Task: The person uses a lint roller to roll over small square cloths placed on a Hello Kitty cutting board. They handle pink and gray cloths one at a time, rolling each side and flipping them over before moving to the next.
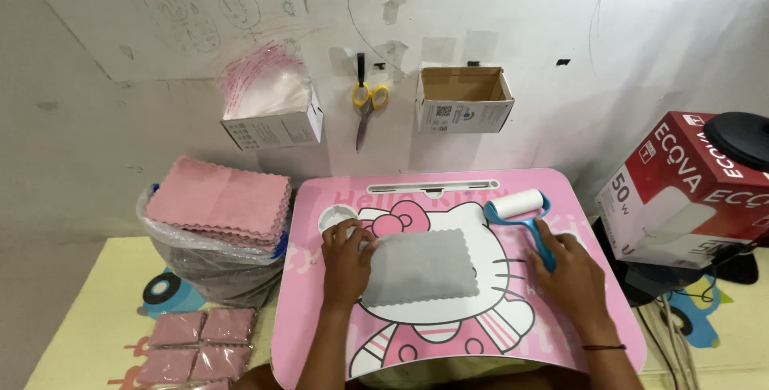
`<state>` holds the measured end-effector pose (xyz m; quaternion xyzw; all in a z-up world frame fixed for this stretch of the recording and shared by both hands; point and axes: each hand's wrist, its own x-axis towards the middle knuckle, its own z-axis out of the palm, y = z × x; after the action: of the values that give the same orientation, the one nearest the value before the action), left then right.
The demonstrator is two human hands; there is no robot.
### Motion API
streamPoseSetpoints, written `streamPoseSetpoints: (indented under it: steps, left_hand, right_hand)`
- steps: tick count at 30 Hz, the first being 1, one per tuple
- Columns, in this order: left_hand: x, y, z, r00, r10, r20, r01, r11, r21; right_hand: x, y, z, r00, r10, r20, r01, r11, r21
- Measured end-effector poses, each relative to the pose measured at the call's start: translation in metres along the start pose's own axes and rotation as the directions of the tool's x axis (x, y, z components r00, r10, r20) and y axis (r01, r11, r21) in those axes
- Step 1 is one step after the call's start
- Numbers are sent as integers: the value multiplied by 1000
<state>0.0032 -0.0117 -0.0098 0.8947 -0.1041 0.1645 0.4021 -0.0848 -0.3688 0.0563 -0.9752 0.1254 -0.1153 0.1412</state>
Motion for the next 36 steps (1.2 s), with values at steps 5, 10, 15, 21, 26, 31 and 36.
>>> streamPoseSetpoints:
  steps: [5,10,15,21,26,31,36]
  left_hand:
    - [1,8,-12,996,70,-52,-79,975,-208]
    - [7,76,-66,987,1,163,64,918,-391]
    - [18,139,-97,797,550,250,-513,835,-200]
    - [33,188,-121,787,335,518,-132,912,-388]
    - [58,77,-52,873,54,484,437,353,-827]
    - [36,27,8,630,-71,773,773,145,-617]
    - [43,22,34,719,-140,680,690,37,-722]
  right_hand:
    - [-4,9,36,917,-243,-317,250,968,-18]
    - [-16,-33,21,778,-430,-457,513,856,67]
    - [-27,-91,-33,720,-595,-358,689,674,267]
    - [-9,-90,-9,764,-608,218,311,641,701]
    - [11,-102,19,860,-388,331,-270,205,941]
    - [37,-88,66,889,-258,378,-382,39,923]
    - [42,-96,60,909,-205,361,-368,8,930]
